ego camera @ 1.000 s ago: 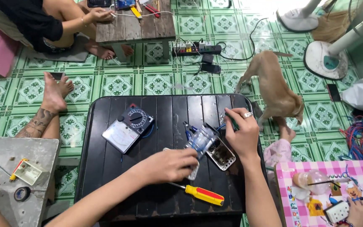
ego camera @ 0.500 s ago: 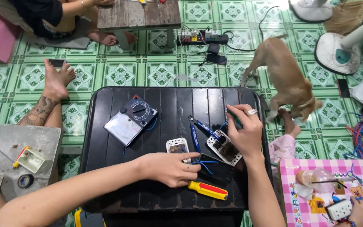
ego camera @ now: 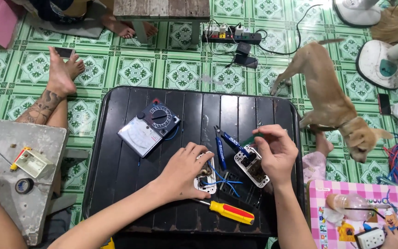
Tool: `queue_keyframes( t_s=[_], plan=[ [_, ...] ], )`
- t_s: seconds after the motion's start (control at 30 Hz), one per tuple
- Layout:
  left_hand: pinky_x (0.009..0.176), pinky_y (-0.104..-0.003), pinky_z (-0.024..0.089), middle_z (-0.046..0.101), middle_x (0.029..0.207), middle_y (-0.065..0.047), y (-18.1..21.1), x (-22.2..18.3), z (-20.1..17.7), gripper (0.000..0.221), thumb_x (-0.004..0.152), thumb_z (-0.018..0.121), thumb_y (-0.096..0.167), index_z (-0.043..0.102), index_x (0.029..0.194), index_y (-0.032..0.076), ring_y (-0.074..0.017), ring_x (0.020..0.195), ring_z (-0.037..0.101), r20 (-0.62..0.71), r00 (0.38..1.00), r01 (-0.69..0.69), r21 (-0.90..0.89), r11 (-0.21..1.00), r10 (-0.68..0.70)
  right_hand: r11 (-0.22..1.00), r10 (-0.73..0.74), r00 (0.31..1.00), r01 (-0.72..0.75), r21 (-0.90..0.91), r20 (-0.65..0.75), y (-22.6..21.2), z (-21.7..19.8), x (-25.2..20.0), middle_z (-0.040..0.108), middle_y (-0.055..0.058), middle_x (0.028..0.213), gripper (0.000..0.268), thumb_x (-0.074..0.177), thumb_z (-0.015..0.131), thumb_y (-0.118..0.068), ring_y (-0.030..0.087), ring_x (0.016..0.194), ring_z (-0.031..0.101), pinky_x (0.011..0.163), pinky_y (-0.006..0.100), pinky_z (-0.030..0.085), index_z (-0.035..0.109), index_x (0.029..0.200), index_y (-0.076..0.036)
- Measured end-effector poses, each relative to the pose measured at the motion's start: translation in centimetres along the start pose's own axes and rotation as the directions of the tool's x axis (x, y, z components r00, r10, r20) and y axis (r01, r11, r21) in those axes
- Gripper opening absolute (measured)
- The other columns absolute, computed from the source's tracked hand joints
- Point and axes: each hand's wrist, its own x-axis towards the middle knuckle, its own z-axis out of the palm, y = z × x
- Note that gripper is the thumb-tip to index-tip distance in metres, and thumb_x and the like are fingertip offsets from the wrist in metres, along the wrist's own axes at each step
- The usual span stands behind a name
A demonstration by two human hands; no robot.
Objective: Wiring an electrical component by stripping wires and securing them into terminals using a screwdriver.
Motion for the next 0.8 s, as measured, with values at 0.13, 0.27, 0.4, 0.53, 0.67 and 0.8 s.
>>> queue_keyframes(
  t_s=[0.13, 0.27, 0.4, 0.53, 0.67, 0.8],
  plan=[
    [0.094, -0.047, 0.049, 0.055, 0.120, -0.015, -0.2, 0.0, -0.1, 0.092, 0.054, 0.089, 0.055, 0.058, 0.126, 0.007, -0.0392, 0.124, 0.048, -0.044, 0.999, 0.005, -0.066, 0.998, -0.007, 0.995, 0.072, 0.997, -0.074, 0.060, 0.038, 0.0, 1.1, -0.3, 0.074, 0.026, 0.093, 0.010, 0.098, 0.061, 0.005, 0.027, 0.067, 0.075, 0.063, 0.037, 0.063, 0.055, 0.104, 0.008],
    [0.095, -0.047, 0.052, 0.052, 0.132, -0.021, -0.1, 0.0, 0.0, 0.084, 0.055, 0.089, 0.032, 0.056, 0.128, 0.004, -0.0427, 0.122, 0.054, -0.194, 0.981, -0.044, -0.213, 0.976, 0.002, 0.992, 0.099, 0.994, -0.103, 0.080, 0.041, 0.9, 1.0, -0.7, 0.074, 0.025, 0.089, 0.012, 0.102, 0.057, -0.002, 0.029, 0.071, 0.076, 0.066, 0.038, 0.062, 0.049, 0.108, 0.004],
    [0.103, -0.049, 0.050, 0.050, 0.135, -0.020, -0.4, 0.0, 1.0, 0.082, 0.054, 0.091, 0.022, 0.052, 0.124, 0.004, -0.0449, 0.127, 0.053, -0.264, 0.963, -0.075, -0.454, 0.888, -0.054, 0.996, 0.086, 0.996, -0.087, -0.034, -0.033, 1.4, 0.9, -1.2, 0.075, 0.023, 0.086, 0.015, 0.099, 0.064, -0.003, 0.028, 0.078, 0.077, 0.069, 0.036, 0.061, 0.059, 0.109, 0.007],
    [0.104, -0.053, 0.049, 0.045, 0.136, -0.019, -0.7, 0.0, 1.7, 0.077, 0.057, 0.091, 0.019, 0.046, 0.119, 0.008, -0.0455, 0.128, 0.050, -0.229, 0.965, -0.031, -0.591, 0.806, -0.130, 0.997, 0.033, 0.998, -0.036, -0.062, -0.058, 1.6, 1.5, -1.7, 0.075, 0.022, 0.080, 0.014, 0.092, 0.073, 0.001, 0.027, 0.074, 0.078, 0.064, 0.034, 0.061, 0.066, 0.100, 0.009],
    [0.108, -0.055, 0.044, 0.043, 0.133, -0.018, -0.9, 0.1, 1.4, 0.085, 0.056, 0.091, 0.018, 0.041, 0.124, 0.008, -0.0438, 0.126, 0.049, -0.204, 0.973, -0.049, -0.646, 0.762, -0.111, 0.997, -0.005, 0.997, 0.000, -0.077, -0.073, 1.4, 2.1, -2.2, 0.076, 0.018, 0.076, 0.015, 0.088, 0.078, 0.001, 0.021, 0.067, 0.076, 0.057, 0.028, 0.059, 0.068, 0.097, 0.007],
    [0.110, -0.053, 0.042, 0.042, 0.132, -0.017, -0.9, 0.1, 1.1, 0.089, 0.055, 0.092, 0.017, 0.040, 0.128, 0.007, -0.0409, 0.126, 0.049, -0.194, 0.974, -0.045, -0.667, 0.743, -0.115, 0.995, -0.027, 0.997, 0.019, -0.103, -0.074, 1.4, 2.4, -2.4, 0.076, 0.018, 0.074, 0.015, 0.085, 0.079, 0.003, 0.018, 0.060, 0.075, 0.052, 0.026, 0.056, 0.069, 0.095, 0.006]
  ],
)
